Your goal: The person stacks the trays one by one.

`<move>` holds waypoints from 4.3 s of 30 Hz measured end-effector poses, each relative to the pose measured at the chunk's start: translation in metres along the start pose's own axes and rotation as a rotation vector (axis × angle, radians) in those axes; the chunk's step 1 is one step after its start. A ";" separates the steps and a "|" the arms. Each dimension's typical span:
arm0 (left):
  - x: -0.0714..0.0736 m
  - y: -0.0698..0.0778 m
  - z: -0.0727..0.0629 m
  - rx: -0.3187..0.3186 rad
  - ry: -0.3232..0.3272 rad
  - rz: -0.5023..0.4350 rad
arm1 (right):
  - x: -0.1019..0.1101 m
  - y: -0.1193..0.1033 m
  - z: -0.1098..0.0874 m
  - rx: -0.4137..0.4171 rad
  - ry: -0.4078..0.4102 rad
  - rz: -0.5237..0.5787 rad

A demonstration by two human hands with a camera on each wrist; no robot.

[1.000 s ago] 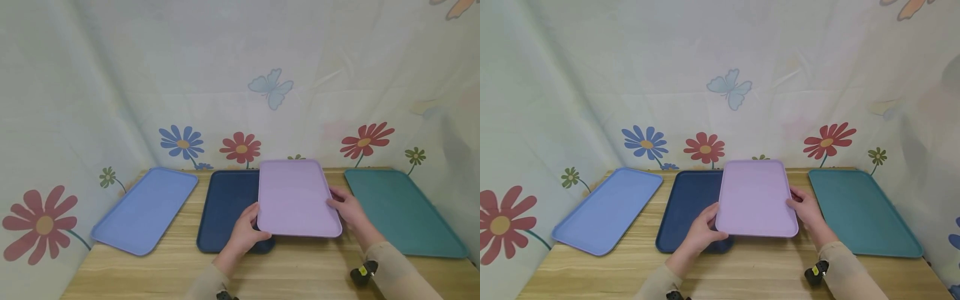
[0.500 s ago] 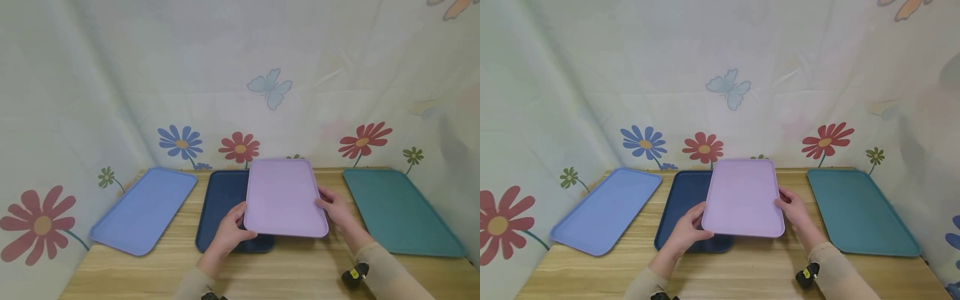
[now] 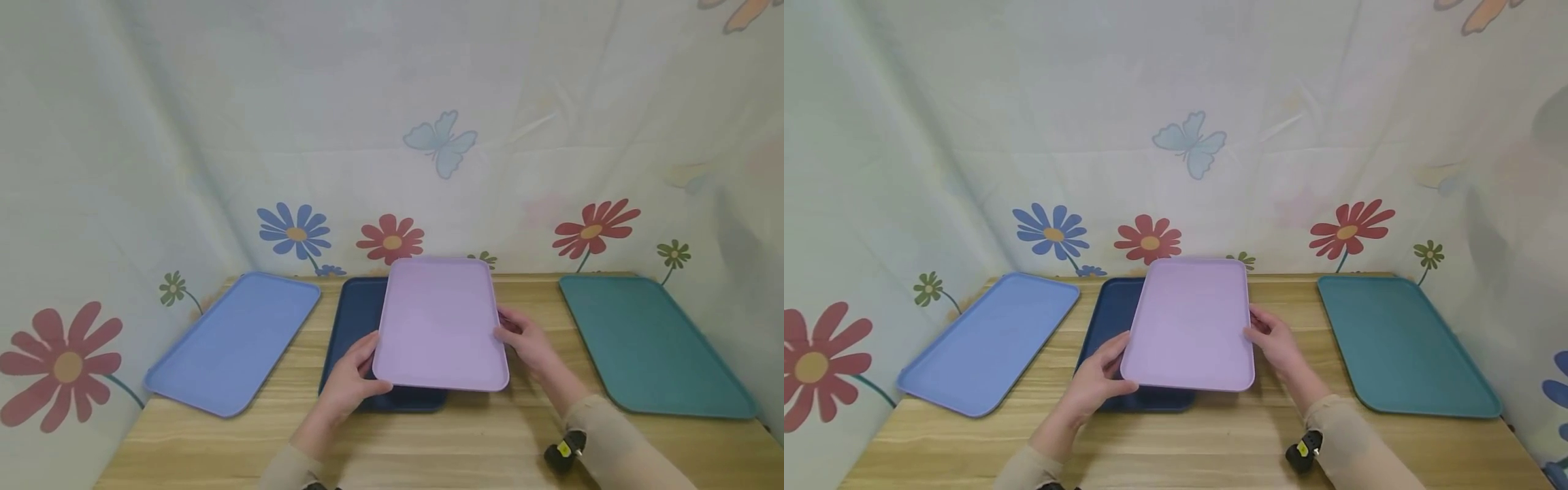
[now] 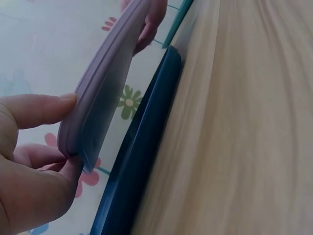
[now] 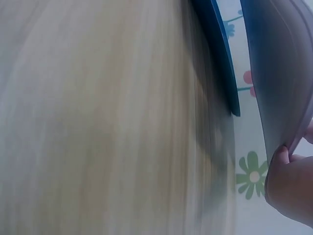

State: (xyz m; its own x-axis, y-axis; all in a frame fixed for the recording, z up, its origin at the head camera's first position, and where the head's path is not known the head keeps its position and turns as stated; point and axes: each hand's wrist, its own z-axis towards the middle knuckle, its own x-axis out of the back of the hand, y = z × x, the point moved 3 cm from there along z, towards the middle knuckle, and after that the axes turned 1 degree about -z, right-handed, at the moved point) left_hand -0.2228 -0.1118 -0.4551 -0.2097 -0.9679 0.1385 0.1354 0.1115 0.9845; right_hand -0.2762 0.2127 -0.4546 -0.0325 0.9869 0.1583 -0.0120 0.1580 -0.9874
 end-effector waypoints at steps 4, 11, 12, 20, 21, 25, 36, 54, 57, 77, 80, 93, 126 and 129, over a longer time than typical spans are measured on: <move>0.008 -0.003 -0.004 -0.006 -0.001 -0.018 | -0.008 -0.001 0.001 0.008 -0.009 0.014; 0.024 -0.008 -0.012 -0.012 -0.015 -0.024 | -0.023 -0.002 0.001 0.020 -0.040 0.057; 0.026 -0.008 -0.013 -0.009 -0.017 -0.022 | -0.025 -0.001 0.001 0.022 -0.042 0.068; 0.040 -0.015 -0.019 0.012 -0.023 0.004 | -0.039 -0.001 0.002 0.026 -0.070 0.125; 0.041 -0.016 -0.020 0.016 -0.022 0.004 | -0.041 -0.001 0.003 0.028 -0.072 0.128; 0.046 -0.019 -0.022 0.031 -0.017 0.009 | -0.047 -0.002 0.004 0.036 -0.073 0.137; 0.059 -0.018 -0.026 0.045 -0.016 0.054 | -0.061 0.000 0.008 0.026 -0.066 0.139; 0.082 -0.017 -0.035 0.066 0.002 0.114 | -0.086 0.005 0.011 0.022 -0.092 0.123; 0.084 -0.018 -0.036 0.063 0.000 0.126 | -0.089 0.006 0.012 0.026 -0.082 0.128; 0.090 -0.027 -0.035 0.118 -0.014 0.124 | -0.094 0.016 0.015 0.017 -0.095 0.079; 0.091 -0.027 -0.036 0.112 -0.016 0.125 | -0.095 0.017 0.015 0.016 -0.097 0.072; 0.090 -0.022 -0.035 0.115 -0.022 0.191 | -0.094 0.017 0.017 0.010 -0.095 0.072; 0.086 -0.023 -0.030 0.136 0.010 0.356 | -0.096 0.010 0.014 0.011 -0.060 -0.096; 0.086 -0.023 -0.031 0.139 0.010 0.365 | -0.096 0.010 0.014 0.003 -0.061 -0.095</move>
State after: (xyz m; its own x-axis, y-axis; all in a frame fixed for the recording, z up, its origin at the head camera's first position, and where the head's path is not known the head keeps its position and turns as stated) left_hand -0.2145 -0.2049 -0.4695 -0.1624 -0.8608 0.4823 0.0670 0.4780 0.8758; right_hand -0.2869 0.1186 -0.4797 -0.0918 0.9636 0.2511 -0.0205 0.2502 -0.9680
